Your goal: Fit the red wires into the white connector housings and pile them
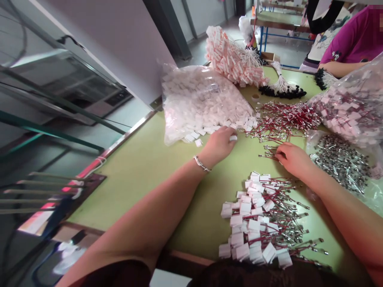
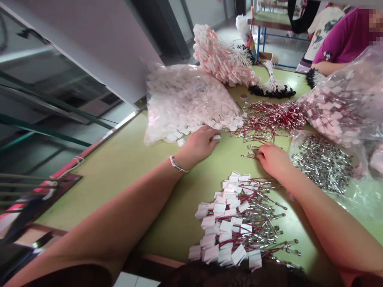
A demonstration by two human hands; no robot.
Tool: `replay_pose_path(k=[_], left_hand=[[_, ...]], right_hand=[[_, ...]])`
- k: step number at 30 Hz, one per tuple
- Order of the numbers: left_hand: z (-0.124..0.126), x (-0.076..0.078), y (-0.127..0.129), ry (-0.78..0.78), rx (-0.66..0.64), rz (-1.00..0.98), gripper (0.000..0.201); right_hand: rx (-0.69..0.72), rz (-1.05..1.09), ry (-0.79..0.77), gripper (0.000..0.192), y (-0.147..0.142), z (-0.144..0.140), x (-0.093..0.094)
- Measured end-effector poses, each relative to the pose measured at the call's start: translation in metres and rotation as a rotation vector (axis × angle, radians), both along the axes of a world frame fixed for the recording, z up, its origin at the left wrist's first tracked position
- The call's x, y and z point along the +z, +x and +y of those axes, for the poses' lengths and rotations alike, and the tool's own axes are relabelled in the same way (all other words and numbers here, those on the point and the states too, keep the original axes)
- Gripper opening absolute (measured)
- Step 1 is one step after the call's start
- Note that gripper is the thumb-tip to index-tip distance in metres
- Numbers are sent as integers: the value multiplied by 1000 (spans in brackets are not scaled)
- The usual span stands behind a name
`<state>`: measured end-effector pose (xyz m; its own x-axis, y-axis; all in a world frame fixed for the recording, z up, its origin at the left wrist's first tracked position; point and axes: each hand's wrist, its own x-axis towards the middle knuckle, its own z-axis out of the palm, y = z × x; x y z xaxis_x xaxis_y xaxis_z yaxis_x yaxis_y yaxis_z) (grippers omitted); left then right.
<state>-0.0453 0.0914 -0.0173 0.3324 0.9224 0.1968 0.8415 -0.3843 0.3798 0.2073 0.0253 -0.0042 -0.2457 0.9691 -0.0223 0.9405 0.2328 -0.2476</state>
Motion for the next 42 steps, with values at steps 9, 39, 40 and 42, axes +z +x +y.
replay_pose_path(k=[9,39,40,42], left_hand=[[-25,16,19,-693,17,-956,35],[-52,14,52,-904,-152,-1003,11],[-52,14,52,-915,-162,-1003,11],[-53,14,51,-918,-187,-975,11]], right_hand=[[6,180,1,14,-8,-15,21],[-227,967,-694,19,-22,-15,12],[-223,965,-701,20,-21,-14,11],[-209,922,-669,22,-21,-14,11]])
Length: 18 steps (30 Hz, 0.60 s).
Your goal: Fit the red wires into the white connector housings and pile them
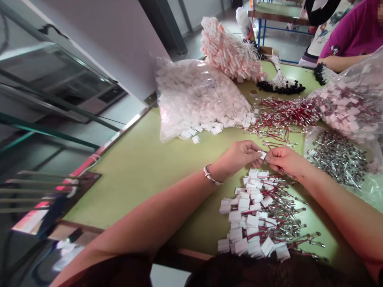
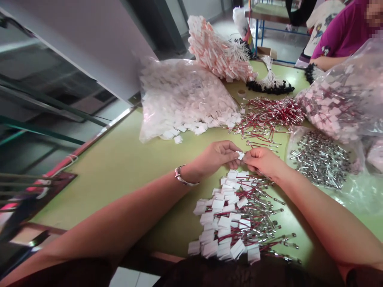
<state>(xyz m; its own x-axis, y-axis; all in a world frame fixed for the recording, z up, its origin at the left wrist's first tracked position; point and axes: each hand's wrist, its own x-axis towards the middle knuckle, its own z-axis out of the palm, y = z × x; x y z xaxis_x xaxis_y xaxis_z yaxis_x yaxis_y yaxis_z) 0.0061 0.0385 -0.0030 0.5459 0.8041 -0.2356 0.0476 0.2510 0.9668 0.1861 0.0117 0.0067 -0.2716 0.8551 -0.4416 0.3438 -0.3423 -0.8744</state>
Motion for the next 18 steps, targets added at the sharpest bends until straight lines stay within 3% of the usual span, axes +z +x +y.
replay_pose_path(k=[3,5,7,9,11,14,16,18], left_hand=[[5,3,-6,141,-86,140,16],[17,5,-18,368,-27,304,21],[33,5,-38,630,217,502,18],[49,4,-62,735,484,735,23],[62,1,-81,717,590,889,24],[70,-8,-89,780,484,1027,22],[71,-14,-81,847,416,1096,24],[70,-18,-71,887,386,1154,26]], right_hand=[[72,-213,199,24,-2,-5,5],[185,-373,361,21,-4,-13,11],[333,-425,421,22,-4,-22,16],[454,-378,418,22,-2,-25,21],[369,-365,448,26,6,-20,23],[97,-577,562,26,23,0,17],[54,-735,600,21,33,12,9],[106,-833,634,19,38,17,2]])
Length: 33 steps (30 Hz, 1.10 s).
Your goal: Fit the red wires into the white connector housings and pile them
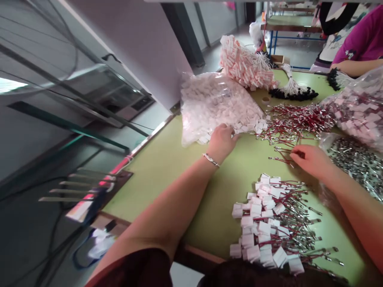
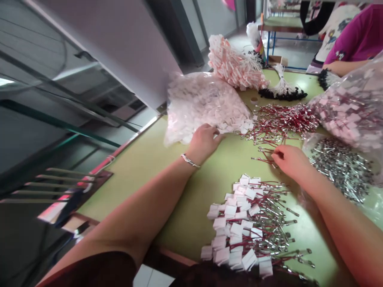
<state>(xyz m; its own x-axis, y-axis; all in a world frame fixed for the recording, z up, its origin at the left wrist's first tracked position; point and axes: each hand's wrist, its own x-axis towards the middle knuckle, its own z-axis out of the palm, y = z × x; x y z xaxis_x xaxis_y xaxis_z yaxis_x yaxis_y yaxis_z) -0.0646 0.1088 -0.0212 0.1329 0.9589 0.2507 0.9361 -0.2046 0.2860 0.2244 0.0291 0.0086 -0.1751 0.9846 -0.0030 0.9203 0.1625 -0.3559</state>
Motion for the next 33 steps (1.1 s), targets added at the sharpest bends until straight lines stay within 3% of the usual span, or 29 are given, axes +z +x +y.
replay_pose_path(k=[3,7,14,17,21,25,30,33], left_hand=[[-3,-3,12,9,-55,39,25],[-9,-5,17,25,-237,5,28],[-19,-2,22,7,-318,-127,31],[-25,6,27,-17,-250,-392,30],[-33,14,36,-373,-161,-901,28],[-39,13,43,-588,-152,-1303,20],[-43,8,46,-729,-121,-1487,10],[-43,8,45,-735,-136,-1504,7]], right_hand=[[52,-127,-3,19,-6,-2,-6],[26,-201,3,17,-24,-7,-8],[28,-68,-13,15,-19,1,-6],[25,-59,-50,15,-12,4,0],[116,-82,-131,20,-10,7,1],[103,146,-177,16,-13,4,5],[-44,453,-259,25,-18,-3,12],[-22,542,-401,29,-16,-2,5]])
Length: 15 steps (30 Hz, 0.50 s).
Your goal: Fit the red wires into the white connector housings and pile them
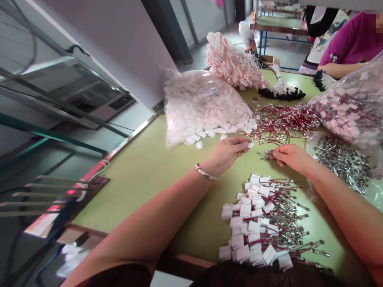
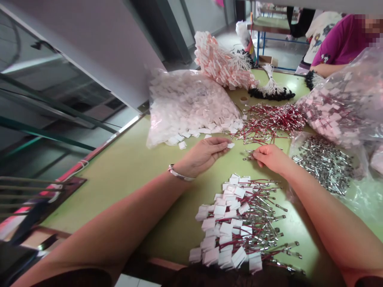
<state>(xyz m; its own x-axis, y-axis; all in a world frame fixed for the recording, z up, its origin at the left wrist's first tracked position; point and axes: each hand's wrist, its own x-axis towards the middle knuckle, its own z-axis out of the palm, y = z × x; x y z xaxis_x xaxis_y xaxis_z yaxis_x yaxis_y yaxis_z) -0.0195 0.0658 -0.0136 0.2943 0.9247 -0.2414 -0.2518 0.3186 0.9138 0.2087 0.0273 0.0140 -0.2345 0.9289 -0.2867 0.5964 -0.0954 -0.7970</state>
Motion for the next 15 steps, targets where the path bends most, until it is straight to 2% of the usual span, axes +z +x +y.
replay_pose_path(k=[2,4,10,15], left_hand=[[0,1,-1,-12,-16,-23,7],[-2,2,-1,-28,-44,-48,9],[-7,2,3,-8,-133,-135,15],[-9,0,5,34,-189,-143,17]], right_hand=[[58,101,-101,27,2,1,-5],[92,179,-135,26,3,2,-7],[-21,112,129,19,-6,-4,2],[16,48,273,19,-16,-13,5]])
